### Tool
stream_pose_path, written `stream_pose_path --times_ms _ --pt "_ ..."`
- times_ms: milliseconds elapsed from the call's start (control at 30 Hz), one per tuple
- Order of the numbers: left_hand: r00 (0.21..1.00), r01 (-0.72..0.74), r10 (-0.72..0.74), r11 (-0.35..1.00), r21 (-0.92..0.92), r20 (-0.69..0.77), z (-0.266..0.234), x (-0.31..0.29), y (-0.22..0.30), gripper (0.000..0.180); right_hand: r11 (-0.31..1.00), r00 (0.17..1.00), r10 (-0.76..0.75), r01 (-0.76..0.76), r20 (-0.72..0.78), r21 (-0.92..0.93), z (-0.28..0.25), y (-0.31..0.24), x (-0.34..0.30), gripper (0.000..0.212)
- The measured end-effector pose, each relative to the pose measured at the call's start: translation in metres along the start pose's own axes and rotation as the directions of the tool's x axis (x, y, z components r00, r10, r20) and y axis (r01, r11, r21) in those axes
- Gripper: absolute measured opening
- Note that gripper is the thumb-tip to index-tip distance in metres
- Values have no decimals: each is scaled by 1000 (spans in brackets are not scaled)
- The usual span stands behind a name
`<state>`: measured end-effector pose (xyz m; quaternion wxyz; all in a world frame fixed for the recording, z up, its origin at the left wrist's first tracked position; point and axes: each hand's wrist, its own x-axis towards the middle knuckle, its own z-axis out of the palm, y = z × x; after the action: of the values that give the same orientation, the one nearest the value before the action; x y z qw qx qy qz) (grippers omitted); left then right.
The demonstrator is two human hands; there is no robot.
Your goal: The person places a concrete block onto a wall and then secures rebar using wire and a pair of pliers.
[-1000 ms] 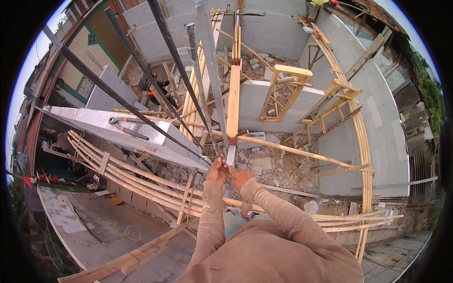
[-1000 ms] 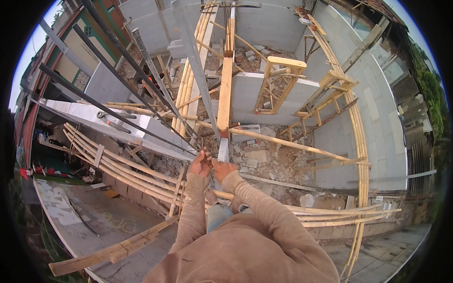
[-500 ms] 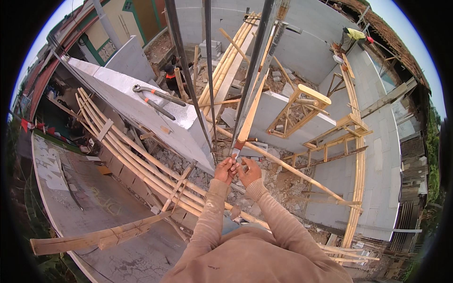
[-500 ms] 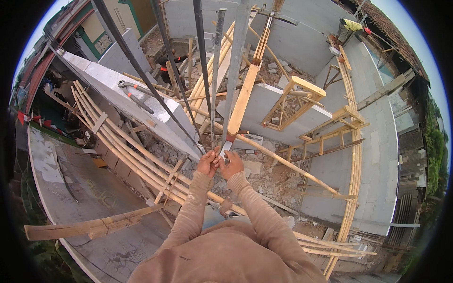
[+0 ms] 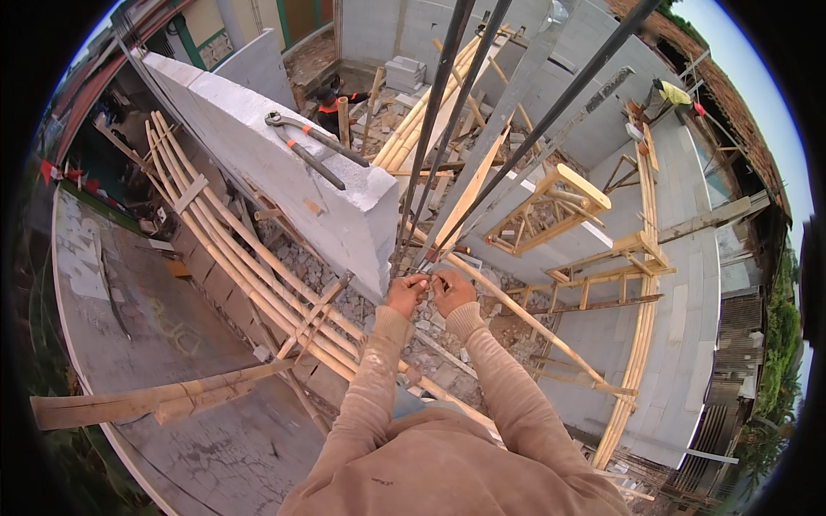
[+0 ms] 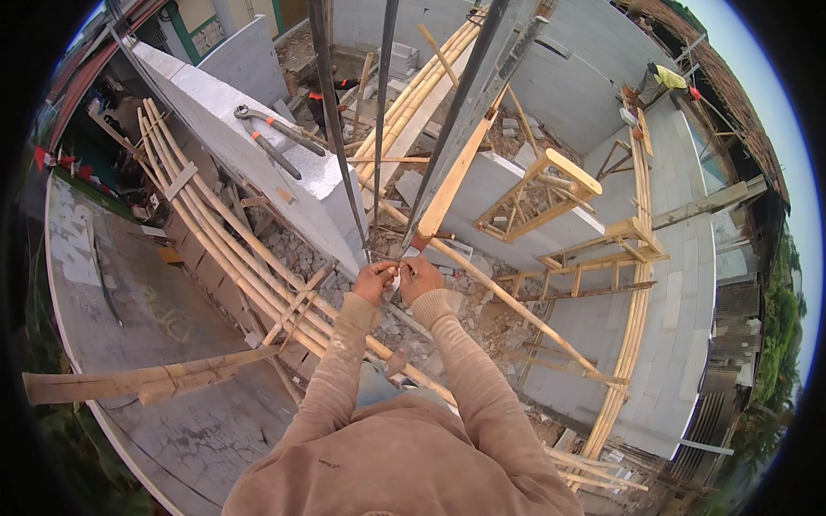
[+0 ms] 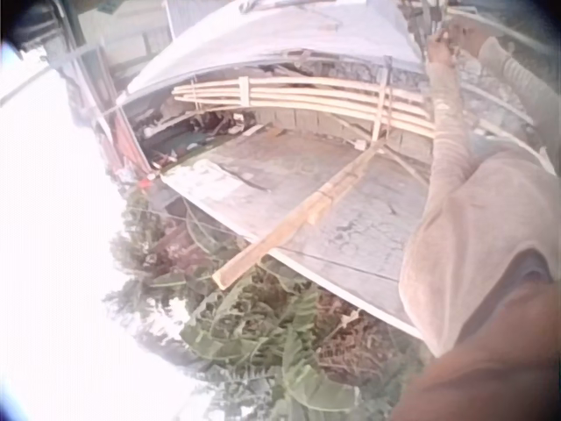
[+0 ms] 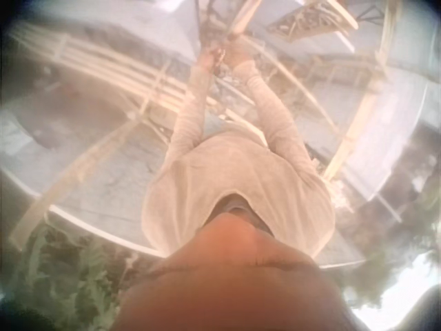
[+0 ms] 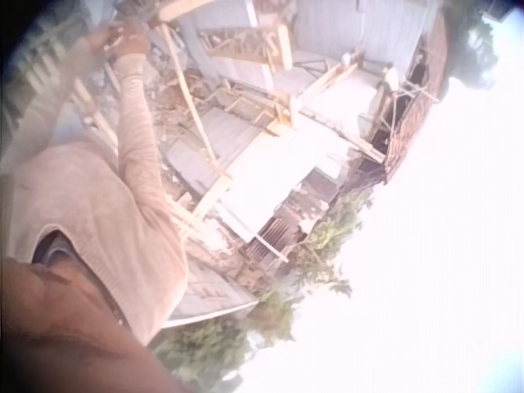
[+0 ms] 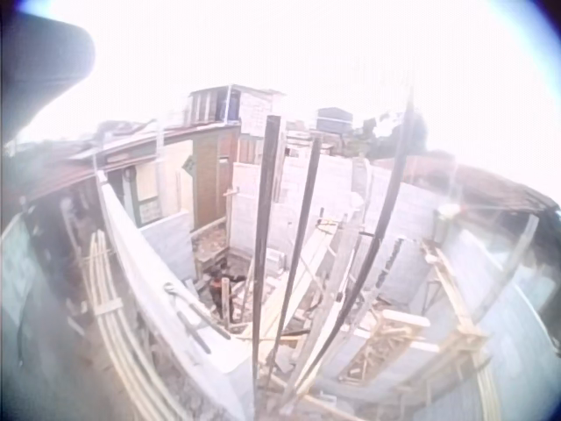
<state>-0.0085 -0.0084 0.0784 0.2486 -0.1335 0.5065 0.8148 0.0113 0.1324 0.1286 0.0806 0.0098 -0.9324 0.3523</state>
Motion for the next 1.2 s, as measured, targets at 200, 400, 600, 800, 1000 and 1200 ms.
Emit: stream_pose_path --times_ms 200,400,600,800,1000,1200 --pt "940 -51 195 891 450 -280 6 -2 14 16 417 697 566 -703 440 577 19 2 7 14" --pt "855 -9 316 802 597 -411 74 -52 43 16 -228 636 341 -659 692 717 18 11 -7 17" --pt "934 -21 178 894 448 -310 58 -23 25 21 -228 672 383 -596 634 770 42 37 -10 14" --pt "972 31 4 989 143 -236 -1 -7 17 24 964 921 252 -211 -298 164 -12 -54 -16 16" --pt "997 45 -61 969 -244 -57 -1 -4 -2 24 717 713 -697 694 -74 -59 -72 -239 -8 24" --pt "998 29 -35 995 -99 -56 6 -2 2 20 680 726 -688 649 11 -341 -47 -319 88 57"
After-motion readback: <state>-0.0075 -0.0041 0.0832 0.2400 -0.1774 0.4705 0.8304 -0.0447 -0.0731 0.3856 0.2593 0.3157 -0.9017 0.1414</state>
